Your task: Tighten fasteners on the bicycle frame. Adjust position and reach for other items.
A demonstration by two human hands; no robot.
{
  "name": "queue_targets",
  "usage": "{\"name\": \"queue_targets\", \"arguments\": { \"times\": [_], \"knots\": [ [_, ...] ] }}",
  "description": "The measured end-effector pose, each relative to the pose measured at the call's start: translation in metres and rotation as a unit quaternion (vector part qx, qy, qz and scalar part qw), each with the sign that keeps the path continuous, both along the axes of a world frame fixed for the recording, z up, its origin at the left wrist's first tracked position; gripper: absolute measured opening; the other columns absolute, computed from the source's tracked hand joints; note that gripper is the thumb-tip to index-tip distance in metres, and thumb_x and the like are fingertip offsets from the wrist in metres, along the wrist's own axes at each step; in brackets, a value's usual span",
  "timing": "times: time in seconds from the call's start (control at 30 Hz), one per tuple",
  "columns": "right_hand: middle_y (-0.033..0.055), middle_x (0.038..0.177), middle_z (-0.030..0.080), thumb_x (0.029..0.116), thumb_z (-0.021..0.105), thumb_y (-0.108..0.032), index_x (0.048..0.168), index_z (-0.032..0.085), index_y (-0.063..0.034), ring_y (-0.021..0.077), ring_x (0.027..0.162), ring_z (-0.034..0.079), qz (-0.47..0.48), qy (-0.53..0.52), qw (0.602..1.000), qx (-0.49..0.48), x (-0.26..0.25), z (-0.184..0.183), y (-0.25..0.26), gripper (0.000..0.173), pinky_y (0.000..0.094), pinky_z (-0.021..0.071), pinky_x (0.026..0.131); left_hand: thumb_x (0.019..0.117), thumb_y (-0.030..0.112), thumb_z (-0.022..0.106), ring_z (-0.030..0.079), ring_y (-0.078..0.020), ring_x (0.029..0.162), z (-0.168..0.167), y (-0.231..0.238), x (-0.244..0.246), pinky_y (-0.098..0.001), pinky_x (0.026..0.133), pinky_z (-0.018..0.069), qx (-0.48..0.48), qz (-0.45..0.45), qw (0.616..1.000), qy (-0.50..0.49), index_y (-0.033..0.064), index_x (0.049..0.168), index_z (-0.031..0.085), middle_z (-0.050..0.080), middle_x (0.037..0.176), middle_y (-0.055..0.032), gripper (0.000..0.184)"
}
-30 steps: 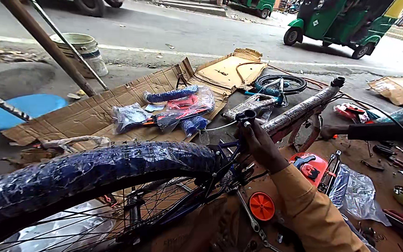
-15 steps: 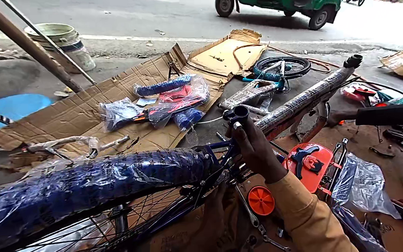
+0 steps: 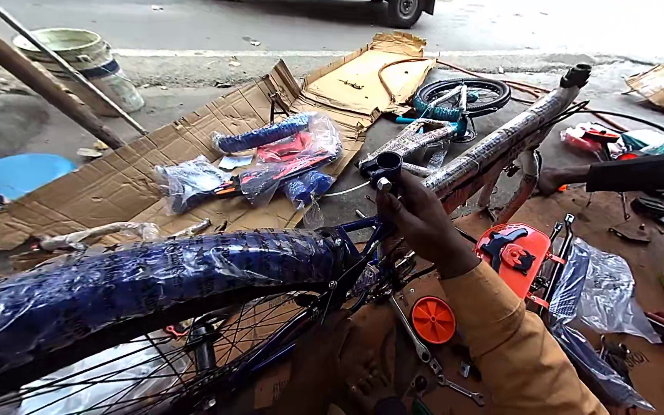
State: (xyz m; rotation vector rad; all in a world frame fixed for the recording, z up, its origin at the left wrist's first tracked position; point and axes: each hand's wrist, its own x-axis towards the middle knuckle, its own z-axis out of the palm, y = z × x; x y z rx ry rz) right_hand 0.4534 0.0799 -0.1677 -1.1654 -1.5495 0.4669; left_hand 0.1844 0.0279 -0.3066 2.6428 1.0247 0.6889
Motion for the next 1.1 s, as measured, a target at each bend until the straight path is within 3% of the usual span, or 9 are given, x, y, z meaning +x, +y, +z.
{"name": "queue_targets", "arguments": {
  "times": [0.13, 0.27, 0.4, 0.43, 0.53, 0.6, 0.67, 0.9, 1.1],
  "knots": [
    [0.0043, 0.117, 0.07, 0.106, 0.056, -0.032, 0.133, 0.059, -0.0083, 0.0111, 0.104, 0.069, 0.046, -0.016, 0.995, -0.087, 0.006, 0.01, 0.012, 0.036, 0.0354, 0.0593, 0.091, 0.1037, 0.033, 0.048, 0.068, -0.0197, 0.116, -0.018, 0.01, -0.012, -0.0423, 0.096, 0.0557, 0.044, 0.008, 0.998, 0.047, 0.0169, 0.126, 0.072, 0.069, 0.132, -0.0002, 0.037],
    [0.0036, 0.101, 0.07, 0.107, 0.05, -0.04, 0.132, 0.054, -0.0122, 0.0139, 0.088, 0.07, 0.001, -0.058, 0.994, -0.092, 0.0, 0.007, 0.025, 0.038, 0.0407, 0.0606, 0.077, 0.1016, 0.029, 0.047, 0.071, -0.0218, 0.11, -0.021, 0.016, -0.006, -0.0434, 0.091, 0.0577, 0.066, 0.056, 0.993, 0.085, 0.017, 0.128, 0.072, 0.073, 0.123, -0.0012, 0.038],
    [0.0112, 0.145, 0.056, 0.1078, 0.047, -0.025, 0.149, 0.046, -0.0041, 0.0184, 0.13, 0.057, -0.174, -0.017, 0.984, 0.042, -0.017, -0.016, -0.019, 0.046, 0.0392, 0.0529, 0.105, 0.093, 0.008, 0.06, 0.073, -0.0249, 0.105, -0.009, 0.025, -0.001, -0.045, 0.085, 0.0599, 0.036, 0.078, 0.986, 0.146, 0.0198, 0.131, 0.072, 0.074, 0.121, -0.0033, 0.041],
    [0.0123, 0.146, 0.055, 0.1077, 0.047, -0.023, 0.147, 0.048, -0.0017, 0.0199, 0.132, 0.056, -0.218, -0.008, 0.975, 0.045, -0.02, -0.038, -0.039, 0.045, 0.0407, 0.0516, 0.108, 0.091, 0.006, 0.061, 0.073, -0.0256, 0.106, -0.006, 0.026, -0.002, -0.0453, 0.085, 0.0597, 0.019, 0.075, 0.985, 0.153, 0.0197, 0.132, 0.071, 0.073, 0.123, -0.0034, 0.044],
    [0.014, 0.111, 0.068, 0.1017, 0.053, -0.021, 0.122, 0.063, 0.0035, 0.0214, 0.1, 0.068, -0.293, -0.049, 0.945, -0.137, -0.036, -0.139, -0.104, 0.033, 0.0409, 0.0583, 0.089, 0.0947, 0.005, 0.059, 0.072, -0.0263, 0.109, 0.001, 0.031, -0.001, -0.0462, 0.088, 0.0595, -0.027, 0.065, 0.985, 0.155, 0.0184, 0.133, 0.07, 0.072, 0.126, -0.0042, 0.042],
    [0.0205, 0.122, 0.065, 0.098, 0.061, -0.025, 0.129, 0.063, 0.0011, 0.0327, 0.113, 0.065, -0.234, -0.109, 0.893, -0.368, -0.044, -0.207, -0.144, 0.04, 0.0484, 0.0543, 0.099, 0.0964, 0.007, 0.057, 0.073, -0.0277, 0.104, 0.011, 0.038, 0.002, -0.0482, 0.084, 0.0601, -0.076, 0.051, 0.979, 0.18, 0.0183, 0.137, 0.067, 0.072, 0.125, -0.0059, 0.043],
    [0.0224, 0.128, 0.062, 0.0908, 0.07, -0.022, 0.131, 0.064, -0.0024, 0.0392, 0.12, 0.06, -0.232, -0.16, 0.85, -0.446, -0.054, -0.252, -0.173, 0.045, 0.053, 0.0507, 0.102, 0.1001, 0.01, 0.052, 0.073, -0.0296, 0.099, 0.022, 0.045, 0.005, -0.0493, 0.081, 0.0599, -0.132, 0.03, 0.966, 0.22, 0.0185, 0.141, 0.063, 0.072, 0.124, -0.0078, 0.044],
    [0.0221, 0.133, 0.059, 0.0863, 0.069, -0.014, 0.149, 0.05, -0.0075, 0.0396, 0.122, 0.059, -0.211, -0.281, 0.753, -0.557, -0.065, -0.238, -0.151, 0.066, 0.056, 0.0522, 0.097, 0.1029, 0.015, 0.049, 0.071, -0.0296, 0.105, 0.015, 0.054, 0.003, -0.048, 0.088, 0.0582, -0.141, -0.006, 0.958, 0.25, 0.0169, 0.147, 0.057, 0.069, 0.127, -0.0092, 0.044],
    [0.0182, 0.142, 0.054, 0.0835, 0.071, -0.025, 0.142, 0.057, -0.0137, 0.0384, 0.131, 0.053, -0.192, -0.356, 0.72, -0.563, -0.061, -0.253, -0.137, 0.061, 0.0583, 0.0534, 0.091, 0.1019, 0.013, 0.05, 0.069, -0.0311, 0.108, 0.019, 0.054, 0.004, -0.0477, 0.09, 0.0573, -0.169, 0.007, 0.946, 0.277, 0.0198, 0.151, 0.051, 0.067, 0.127, -0.0111, 0.05]
  ]
}}
